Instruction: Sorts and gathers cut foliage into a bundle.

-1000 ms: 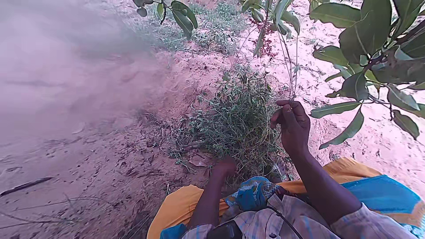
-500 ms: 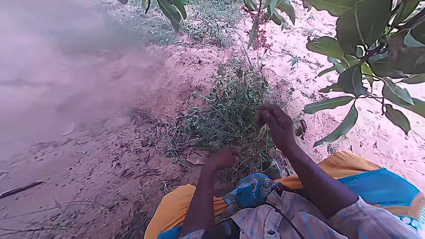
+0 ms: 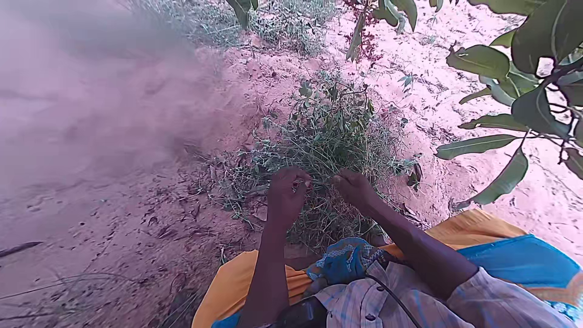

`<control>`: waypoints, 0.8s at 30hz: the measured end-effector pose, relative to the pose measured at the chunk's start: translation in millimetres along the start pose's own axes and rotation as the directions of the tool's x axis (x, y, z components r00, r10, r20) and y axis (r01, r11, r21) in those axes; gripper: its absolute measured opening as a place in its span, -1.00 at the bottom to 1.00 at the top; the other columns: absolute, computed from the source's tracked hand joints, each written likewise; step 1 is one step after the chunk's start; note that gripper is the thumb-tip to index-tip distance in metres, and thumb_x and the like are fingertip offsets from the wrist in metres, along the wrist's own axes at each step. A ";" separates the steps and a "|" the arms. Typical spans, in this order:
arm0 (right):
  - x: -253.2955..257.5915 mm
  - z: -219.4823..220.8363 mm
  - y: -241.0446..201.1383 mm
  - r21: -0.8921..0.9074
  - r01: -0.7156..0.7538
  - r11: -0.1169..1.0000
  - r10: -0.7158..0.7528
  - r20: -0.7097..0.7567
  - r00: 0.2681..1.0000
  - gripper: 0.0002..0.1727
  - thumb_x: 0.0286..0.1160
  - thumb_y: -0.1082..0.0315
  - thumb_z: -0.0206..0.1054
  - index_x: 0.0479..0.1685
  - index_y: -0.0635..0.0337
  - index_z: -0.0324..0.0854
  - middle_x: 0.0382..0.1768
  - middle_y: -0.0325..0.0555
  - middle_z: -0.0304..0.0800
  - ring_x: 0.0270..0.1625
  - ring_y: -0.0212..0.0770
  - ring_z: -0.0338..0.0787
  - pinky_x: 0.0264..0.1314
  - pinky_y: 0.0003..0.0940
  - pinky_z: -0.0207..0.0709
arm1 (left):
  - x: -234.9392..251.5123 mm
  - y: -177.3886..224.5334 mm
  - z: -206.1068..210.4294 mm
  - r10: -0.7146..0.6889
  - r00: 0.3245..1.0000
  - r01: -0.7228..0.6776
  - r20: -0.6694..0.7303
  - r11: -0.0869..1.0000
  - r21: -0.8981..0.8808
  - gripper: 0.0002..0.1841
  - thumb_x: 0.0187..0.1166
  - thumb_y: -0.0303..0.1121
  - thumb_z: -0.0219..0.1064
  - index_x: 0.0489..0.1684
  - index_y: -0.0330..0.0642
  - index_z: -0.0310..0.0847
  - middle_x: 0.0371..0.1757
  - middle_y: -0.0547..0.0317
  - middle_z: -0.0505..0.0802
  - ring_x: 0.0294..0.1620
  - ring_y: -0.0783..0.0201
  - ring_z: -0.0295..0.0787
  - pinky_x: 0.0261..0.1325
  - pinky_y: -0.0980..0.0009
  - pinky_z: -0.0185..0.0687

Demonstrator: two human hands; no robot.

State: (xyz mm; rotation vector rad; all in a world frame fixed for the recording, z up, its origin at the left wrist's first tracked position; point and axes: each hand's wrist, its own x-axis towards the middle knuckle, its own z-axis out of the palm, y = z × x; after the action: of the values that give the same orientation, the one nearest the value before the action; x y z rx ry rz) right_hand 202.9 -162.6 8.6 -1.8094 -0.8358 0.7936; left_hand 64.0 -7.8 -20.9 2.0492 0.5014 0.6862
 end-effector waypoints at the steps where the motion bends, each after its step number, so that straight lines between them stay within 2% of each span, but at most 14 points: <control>1: 0.2 -1.6 -1.0 0.108 0.028 0.994 -0.014 -0.127 0.992 -0.70 0.83 0.43 -0.03 -0.11 0.40 0.60 -0.67 -0.38 0.35 -0.64 -0.55 0.37 -0.46 -0.63 0.36 | -0.1 -1.8 -1.0 0.045 0.995 -0.044 -0.088 0.999 0.011 -0.84 0.52 -0.48 0.37 -0.10 -0.41 0.75 0.05 -0.18 0.82 0.25 -0.07 0.68 0.35 -0.08 0.50; 4: 1.7 -11.3 -7.4 0.245 0.137 0.960 -0.047 -0.341 0.939 -0.71 0.86 0.43 -0.11 -0.12 0.30 0.53 -0.70 -0.44 0.36 -0.67 -0.55 0.44 -0.46 -0.63 0.47 | -1.9 6.8 -9.4 -0.027 0.974 0.019 -0.224 0.999 -0.038 -0.78 0.61 -0.37 0.34 -0.11 -0.43 0.70 -0.14 0.00 0.79 -0.07 0.32 0.73 0.11 0.32 0.64; 6: -0.3 -11.0 -7.2 0.244 0.174 0.954 -0.082 -0.347 0.934 -0.71 0.86 0.43 -0.11 -0.12 0.30 0.52 -0.70 -0.45 0.36 -0.65 -0.55 0.46 -0.43 -0.61 0.50 | -2.7 9.7 -10.0 -0.085 0.984 0.073 -0.159 0.994 -0.079 -0.75 0.66 -0.31 0.27 -0.16 -0.38 0.69 -0.16 0.13 0.77 -0.13 0.48 0.69 0.03 0.45 0.63; 7: -1.7 -7.1 -4.9 0.231 0.190 0.954 -0.107 -0.327 0.939 -0.72 0.84 0.43 -0.11 -0.13 0.30 0.52 -0.70 -0.46 0.37 -0.64 -0.57 0.47 -0.41 -0.62 0.50 | -2.9 12.0 -9.4 -0.136 0.988 0.132 -0.070 0.990 -0.055 -0.71 0.70 -0.25 0.23 -0.14 -0.35 0.71 -0.08 0.11 0.77 -0.05 0.42 0.69 0.07 0.40 0.61; 8: -3.2 -2.0 -1.7 0.212 0.214 0.954 -0.143 -0.306 0.941 -0.72 0.82 0.44 -0.10 -0.13 0.32 0.53 -0.69 -0.46 0.38 -0.63 -0.58 0.47 -0.40 -0.63 0.50 | -2.5 13.9 -9.2 -0.205 0.978 0.205 0.040 0.979 -0.006 -0.65 0.73 -0.18 0.20 -0.01 -0.34 0.74 0.12 -0.06 0.77 0.19 0.19 0.69 0.25 0.17 0.57; 9: -4.9 3.1 0.3 0.197 0.236 0.952 -0.170 -0.301 0.938 -0.72 0.81 0.45 -0.09 -0.13 0.36 0.53 -0.68 -0.45 0.39 -0.63 -0.59 0.47 -0.40 -0.63 0.49 | -0.8 13.9 -9.0 -0.283 0.949 0.275 0.142 0.959 0.071 -0.55 0.76 -0.09 0.18 0.19 -0.33 0.74 0.41 -0.25 0.68 0.51 -0.08 0.55 0.49 -0.08 0.43; 11: -7.5 5.9 -0.1 0.191 0.285 0.939 -0.205 -0.354 0.912 -0.71 0.81 0.45 -0.09 -0.10 0.39 0.54 -0.66 -0.43 0.43 -0.61 -0.57 0.51 -0.39 -0.61 0.53 | 2.3 8.6 -6.6 -0.408 0.894 0.378 0.184 0.908 0.180 -0.35 0.72 0.06 0.22 0.57 -0.32 0.51 0.73 -0.49 0.29 0.76 -0.44 0.13 0.67 -0.35 0.09; 13: -6.4 -3.4 -4.7 0.190 0.339 0.921 -0.226 -0.446 0.866 -0.73 0.83 0.40 -0.14 -0.11 0.25 0.48 -0.63 -0.47 0.47 -0.58 -0.57 0.56 -0.38 -0.59 0.60 | 1.7 4.1 -9.5 -0.466 0.882 0.454 0.068 0.880 0.140 -0.18 0.69 0.05 0.26 0.83 -0.28 0.10 0.83 -0.53 0.01 0.83 -0.48 -0.11 0.72 -0.37 -0.04; 14: -5.3 -10.1 -8.0 0.197 0.352 0.915 -0.221 -0.484 0.846 -0.72 0.85 0.37 -0.17 -0.10 0.20 0.47 -0.62 -0.46 0.48 -0.58 -0.54 0.57 -0.37 -0.54 0.62 | 1.5 5.0 -13.5 -0.474 0.881 0.471 0.015 0.879 0.073 -0.15 0.69 0.01 0.28 0.88 -0.22 -0.01 0.85 -0.46 0.00 0.85 -0.42 -0.10 0.73 -0.34 -0.01; 16: -3.9 -19.0 -11.4 0.185 0.352 0.917 -0.217 -0.509 0.833 -0.70 0.87 0.35 -0.18 -0.06 0.19 0.48 -0.62 -0.47 0.49 -0.59 -0.55 0.57 -0.39 -0.55 0.62 | 0.0 11.0 -20.1 -0.455 0.890 0.455 0.029 0.885 -0.095 -0.20 0.72 -0.05 0.23 0.89 -0.17 -0.04 0.81 -0.31 0.24 0.75 -0.20 0.26 0.63 -0.15 0.31; 18: -4.7 -17.0 -9.6 0.114 0.285 0.952 -0.221 -0.389 0.894 -0.71 0.87 0.39 -0.12 -0.08 0.32 0.50 -0.63 -0.42 0.49 -0.58 -0.57 0.54 -0.37 -0.60 0.54 | -2.9 20.5 -17.2 -0.384 0.904 0.425 0.188 0.852 -0.306 -0.23 0.72 0.01 0.15 0.85 -0.20 0.01 0.65 -0.12 0.52 0.55 0.10 0.57 0.46 0.17 0.55; 21: -9.0 5.0 -2.9 -0.151 0.141 0.978 -0.130 0.082 0.988 -0.62 0.88 0.32 -0.07 0.02 0.46 0.59 -0.50 -0.19 0.58 -0.43 -0.39 0.58 -0.19 -0.43 0.53 | -6.2 28.5 2.1 -0.227 0.912 0.381 0.342 0.777 -0.501 -0.06 0.59 0.18 0.19 0.84 -0.25 -0.10 0.51 0.13 0.67 0.44 0.30 0.65 0.45 0.32 0.58; 23: -11.3 22.5 -1.9 -0.348 0.147 0.926 0.008 0.406 0.914 -0.58 0.88 0.30 -0.09 0.24 0.47 0.56 -0.26 0.18 0.71 -0.17 0.04 0.72 0.05 0.02 0.56 | -8.4 26.8 7.6 -0.214 0.939 0.341 0.269 0.673 -0.656 -0.32 0.77 -0.06 0.04 0.79 -0.23 0.01 0.20 0.18 0.87 0.21 0.32 0.82 0.34 0.34 0.69; 24: -11.4 27.8 -1.4 -0.417 0.174 0.892 0.071 0.510 0.857 -0.59 0.87 0.31 -0.07 0.29 0.47 0.53 -0.11 0.32 0.74 0.00 0.22 0.76 0.17 0.19 0.52 | -8.0 25.9 7.3 -0.259 0.947 0.313 0.190 0.604 -0.733 -0.53 0.84 -0.27 -0.14 0.67 -0.22 0.21 -0.14 0.22 0.92 -0.10 0.33 0.90 0.11 0.37 0.81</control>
State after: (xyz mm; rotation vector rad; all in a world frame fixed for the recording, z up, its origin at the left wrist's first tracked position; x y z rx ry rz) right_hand 173.9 -158.0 2.4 -1.9848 -1.5214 1.1468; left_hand 64.8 -30.6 -4.4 1.1436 0.3957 0.5037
